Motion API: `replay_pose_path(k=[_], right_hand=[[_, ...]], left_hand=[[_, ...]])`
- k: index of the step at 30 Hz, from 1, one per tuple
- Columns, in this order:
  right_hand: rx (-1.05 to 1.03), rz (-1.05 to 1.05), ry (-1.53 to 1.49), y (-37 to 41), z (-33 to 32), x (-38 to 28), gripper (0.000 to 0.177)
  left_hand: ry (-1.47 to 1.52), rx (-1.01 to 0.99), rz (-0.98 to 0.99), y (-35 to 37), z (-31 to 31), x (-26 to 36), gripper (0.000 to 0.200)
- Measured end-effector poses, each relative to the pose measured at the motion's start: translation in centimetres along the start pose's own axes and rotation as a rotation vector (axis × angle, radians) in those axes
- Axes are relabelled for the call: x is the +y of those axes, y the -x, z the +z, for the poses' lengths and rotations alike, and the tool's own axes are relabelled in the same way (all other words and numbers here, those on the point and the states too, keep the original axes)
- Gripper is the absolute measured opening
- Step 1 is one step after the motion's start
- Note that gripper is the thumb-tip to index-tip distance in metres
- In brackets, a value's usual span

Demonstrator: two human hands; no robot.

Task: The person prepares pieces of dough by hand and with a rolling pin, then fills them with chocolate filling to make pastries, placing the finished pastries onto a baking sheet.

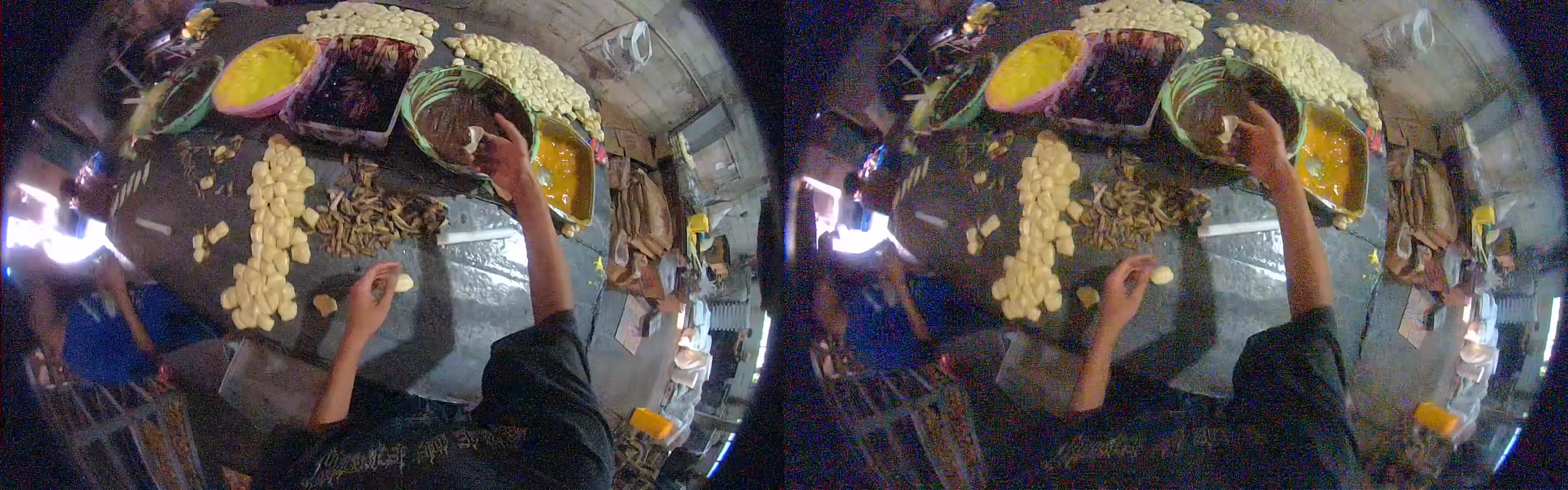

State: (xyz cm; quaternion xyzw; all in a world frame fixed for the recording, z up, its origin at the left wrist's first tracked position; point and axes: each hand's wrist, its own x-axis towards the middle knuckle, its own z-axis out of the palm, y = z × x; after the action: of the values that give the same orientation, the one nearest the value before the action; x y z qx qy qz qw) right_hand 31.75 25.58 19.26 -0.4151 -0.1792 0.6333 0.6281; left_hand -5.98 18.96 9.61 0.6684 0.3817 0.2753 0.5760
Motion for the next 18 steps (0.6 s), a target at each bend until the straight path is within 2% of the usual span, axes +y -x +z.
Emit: replay_pose_path(k=[1,4,5,7,8,10,13,14,16,17,18], right_hand=[[-0.093,0.019,-0.122,3.2,0.6,0.1,0.057],[-0.111,-0.133,-0.453,12.8,2.6,4.3,0.068],[-0.327,-0.176,-0.497,15.7,3.2,6.0,0.075],[-0.536,-0.169,-0.638,21.1,3.1,10.8,0.081],[-0.492,-0.182,-0.555,23.9,4.4,12.3,0.082],[-0.375,-0.234,-0.361,28.9,6.0,15.3,0.079],[-0.075,-0.302,0.106,32.7,5.4,17.7,0.064],[0.038,-0.311,0.283,33.5,5.1,18.4,0.06],[0.118,-0.33,0.691,34.8,3.9,19.6,0.051],[0.154,-0.339,0.897,35.2,3.7,19.9,0.047],[0.169,-0.523,1.025,35.5,5.1,19.5,0.044]], left_hand=[[0.032,-0.017,0.031,0.4,1.5,1.3,0.031],[0.366,-0.036,0.12,1.5,7.0,4.6,0.039],[0.512,-0.073,0.064,2.2,8.5,5.7,0.041],[0.803,-0.143,-0.049,4.2,10.5,8.1,0.046],[0.76,-0.049,-0.173,5.6,11.4,9.4,0.046],[0.625,-0.206,-0.25,8.2,10.8,10.5,0.043],[0.786,-0.176,-0.304,11.6,10.8,11.1,0.032],[0.875,-0.055,-0.35,12.5,11.2,11.0,0.03],[1.067,0.136,-0.427,12.9,11.9,9.6,0.025],[1.149,0.098,-0.41,13.2,11.9,8.5,0.027],[1.232,0.059,-0.388,13.4,11.5,8.9,0.028]])
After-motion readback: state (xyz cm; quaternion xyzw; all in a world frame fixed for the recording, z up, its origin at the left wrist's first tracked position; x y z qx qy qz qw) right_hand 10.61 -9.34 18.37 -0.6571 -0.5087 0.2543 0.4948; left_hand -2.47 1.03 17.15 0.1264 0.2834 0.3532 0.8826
